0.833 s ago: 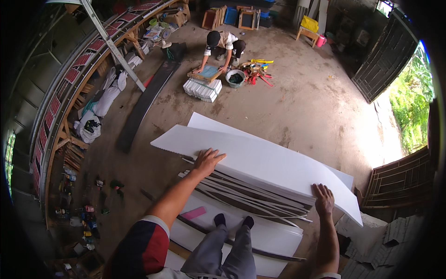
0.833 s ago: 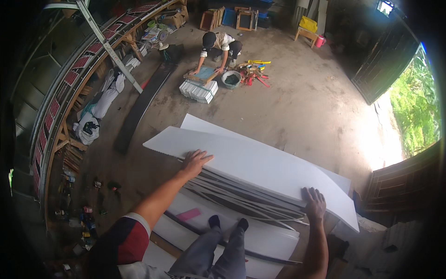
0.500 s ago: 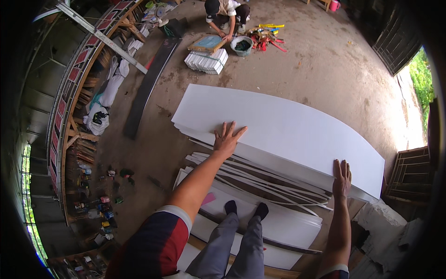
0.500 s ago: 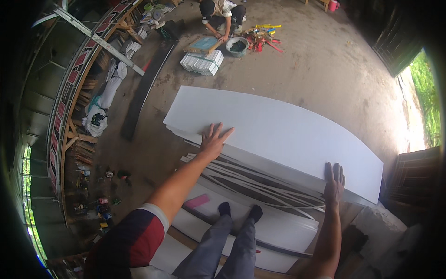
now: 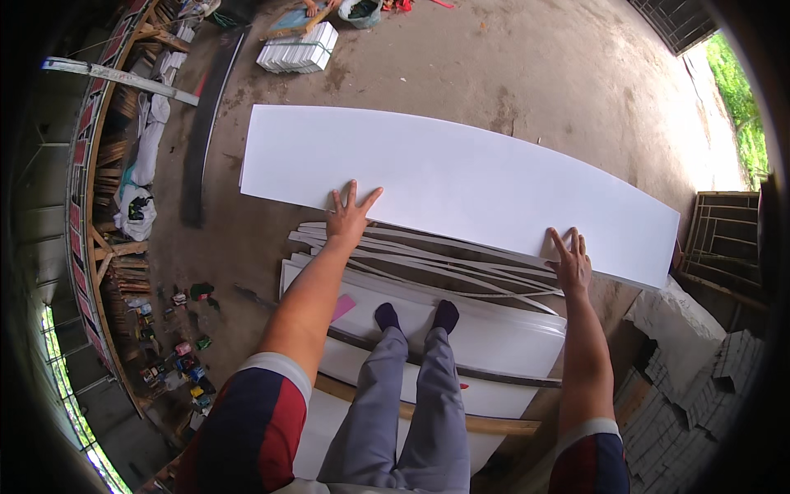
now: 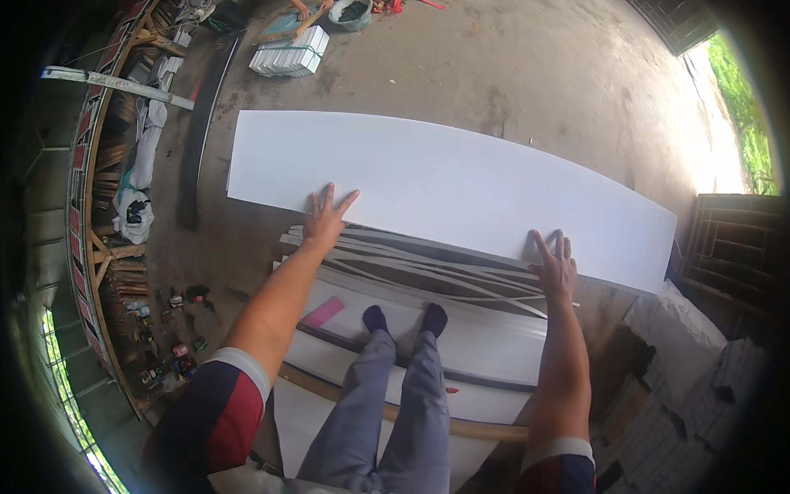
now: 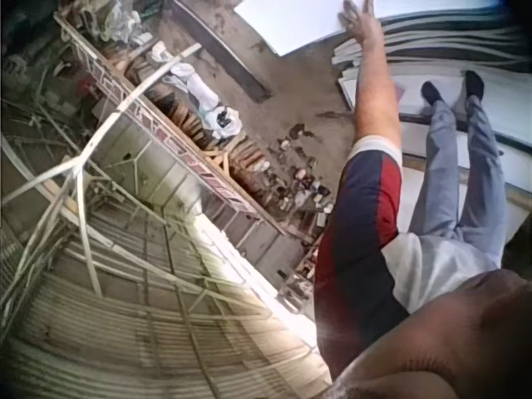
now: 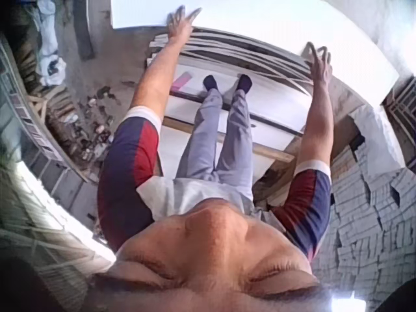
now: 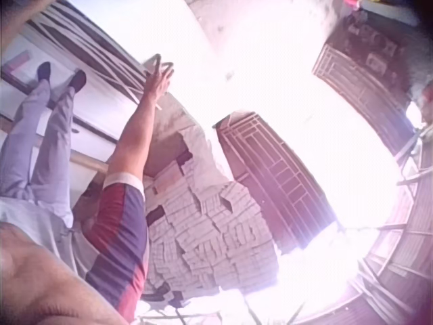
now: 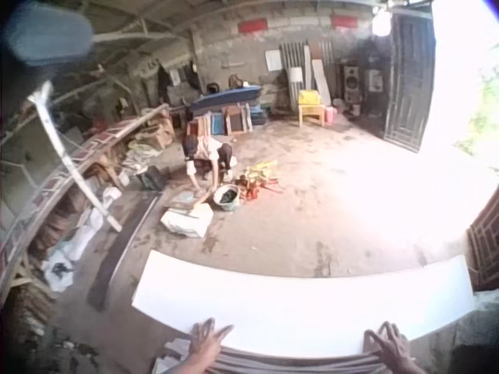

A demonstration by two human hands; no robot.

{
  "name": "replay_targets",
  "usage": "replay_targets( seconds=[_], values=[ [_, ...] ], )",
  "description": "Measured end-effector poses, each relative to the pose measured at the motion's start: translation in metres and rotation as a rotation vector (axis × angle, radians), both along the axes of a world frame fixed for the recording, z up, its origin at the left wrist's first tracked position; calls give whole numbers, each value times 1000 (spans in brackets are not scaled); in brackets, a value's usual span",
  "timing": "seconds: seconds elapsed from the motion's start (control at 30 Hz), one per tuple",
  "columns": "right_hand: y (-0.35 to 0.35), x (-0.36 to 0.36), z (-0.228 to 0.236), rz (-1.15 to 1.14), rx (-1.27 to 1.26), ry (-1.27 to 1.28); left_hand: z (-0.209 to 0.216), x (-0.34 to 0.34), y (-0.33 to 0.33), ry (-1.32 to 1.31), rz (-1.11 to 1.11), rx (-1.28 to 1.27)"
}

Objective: The person measures and cuts large white foam boards using a metal ruler and a utility knife. They align the ruler, score the board, and separate the cut pieces, stacking them nearby.

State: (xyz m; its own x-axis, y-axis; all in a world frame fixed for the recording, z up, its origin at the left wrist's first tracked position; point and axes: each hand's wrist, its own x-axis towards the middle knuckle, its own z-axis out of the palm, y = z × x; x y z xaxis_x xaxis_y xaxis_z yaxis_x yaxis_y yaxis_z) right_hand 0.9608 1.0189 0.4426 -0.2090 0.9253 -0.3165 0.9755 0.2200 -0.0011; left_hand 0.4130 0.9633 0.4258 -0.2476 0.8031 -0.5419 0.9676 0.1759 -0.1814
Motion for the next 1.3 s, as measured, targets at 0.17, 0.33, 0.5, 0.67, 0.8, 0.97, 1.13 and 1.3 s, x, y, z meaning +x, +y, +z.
replay_targets(
  seconds=[0.17,0.33,0.5,0.67,0.8,0.97,1.13,1.3],
  values=[
    [13,5,-2,19,-4,-5,-3,0,11,-48,13,55],
    [4,15,-20,8,-6,27,-7,2,11,-136,53,60],
    [-5,10,-19,21,-13,34,-15,-8,2,-120,4,74],
    [-3,2,-12,14,-33,-4,-23,-12,-3,-169,1,112],
    [10,-31,12,-9,-7,60,-20,3,-10,-294,125,185],
    [99,-132,-4,264,178,219,-60,83,-31,-852,1439,666],
    [190,-212,-14,188,171,174,-43,141,7,-1512,1945,199],
    [198,-246,-3,68,-159,39,-66,145,22,-1359,2011,225]
  ],
)
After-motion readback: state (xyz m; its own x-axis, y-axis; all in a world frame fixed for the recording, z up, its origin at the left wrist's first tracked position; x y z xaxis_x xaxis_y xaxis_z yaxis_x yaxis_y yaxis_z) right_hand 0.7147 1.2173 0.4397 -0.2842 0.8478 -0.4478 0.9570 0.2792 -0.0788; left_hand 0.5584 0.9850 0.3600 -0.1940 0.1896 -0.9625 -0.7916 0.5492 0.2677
